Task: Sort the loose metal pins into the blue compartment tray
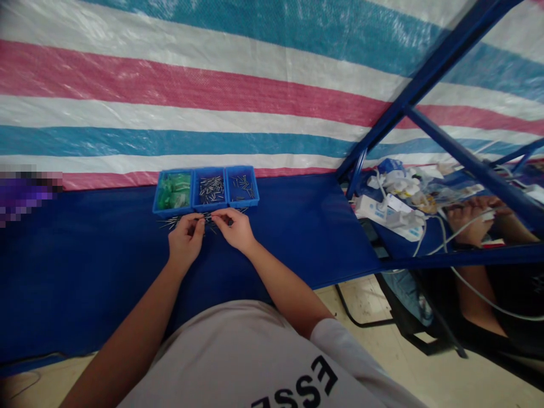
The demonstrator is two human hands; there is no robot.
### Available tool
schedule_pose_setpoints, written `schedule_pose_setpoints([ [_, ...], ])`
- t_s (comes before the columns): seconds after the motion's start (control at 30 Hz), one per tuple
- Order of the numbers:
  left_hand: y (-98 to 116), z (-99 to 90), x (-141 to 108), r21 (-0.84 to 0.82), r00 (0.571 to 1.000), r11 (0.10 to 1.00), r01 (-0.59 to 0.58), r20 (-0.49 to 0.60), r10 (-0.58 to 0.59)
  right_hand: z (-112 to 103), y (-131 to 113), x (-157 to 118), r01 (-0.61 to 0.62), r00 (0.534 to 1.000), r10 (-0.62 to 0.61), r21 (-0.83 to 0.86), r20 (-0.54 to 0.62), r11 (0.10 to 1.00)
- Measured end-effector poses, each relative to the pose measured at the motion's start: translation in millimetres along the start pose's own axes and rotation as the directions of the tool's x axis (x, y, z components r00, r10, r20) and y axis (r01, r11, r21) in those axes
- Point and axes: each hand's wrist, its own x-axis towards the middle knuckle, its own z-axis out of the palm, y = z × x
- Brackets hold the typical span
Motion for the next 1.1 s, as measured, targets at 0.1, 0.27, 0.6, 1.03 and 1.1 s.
schedule_pose_setpoints([
  [0.1, -1.5, 0.8, 0.2, 0.003, 1.0, 1.0, -0.004, -0.012, 0.004, -0.5, -0.8, -0.2, -0.005, 1.0, 0.005, -0.02, 0.009, 1.0],
  [0.27, -1.4, 0.4, 0.5, 0.003, 1.0, 1.0, -0.005, 0.01, 0.005, 0.1, 0.5, -0.3, -0.002, 1.0, 0.002, -0.016, 0.001, 1.0],
  [0.6, 1.6, -1.9, 0.7, 0.008, 0.999, 1.0, -0.029, 0.032, 0.028, 0.4, -0.5, -0.9, 0.023, 1.0, -0.022, -0.038, 0.018, 0.999],
  [1.03, 1.0, -1.3, -2.0, -0.026, 0.995, 0.997, -0.075, 0.066, 0.076, -1.6, -3.2, -2.9, 0.099, 0.991, -0.084, -0.139, 0.108, 0.985],
  [1.1, 2.1, -0.6, -2.8, -0.032, 0.993, 0.996, -0.088, 0.077, 0.09, -0.7, -3.0, -3.3, 0.05, 0.994, -0.04, -0.093, 0.106, 0.994],
])
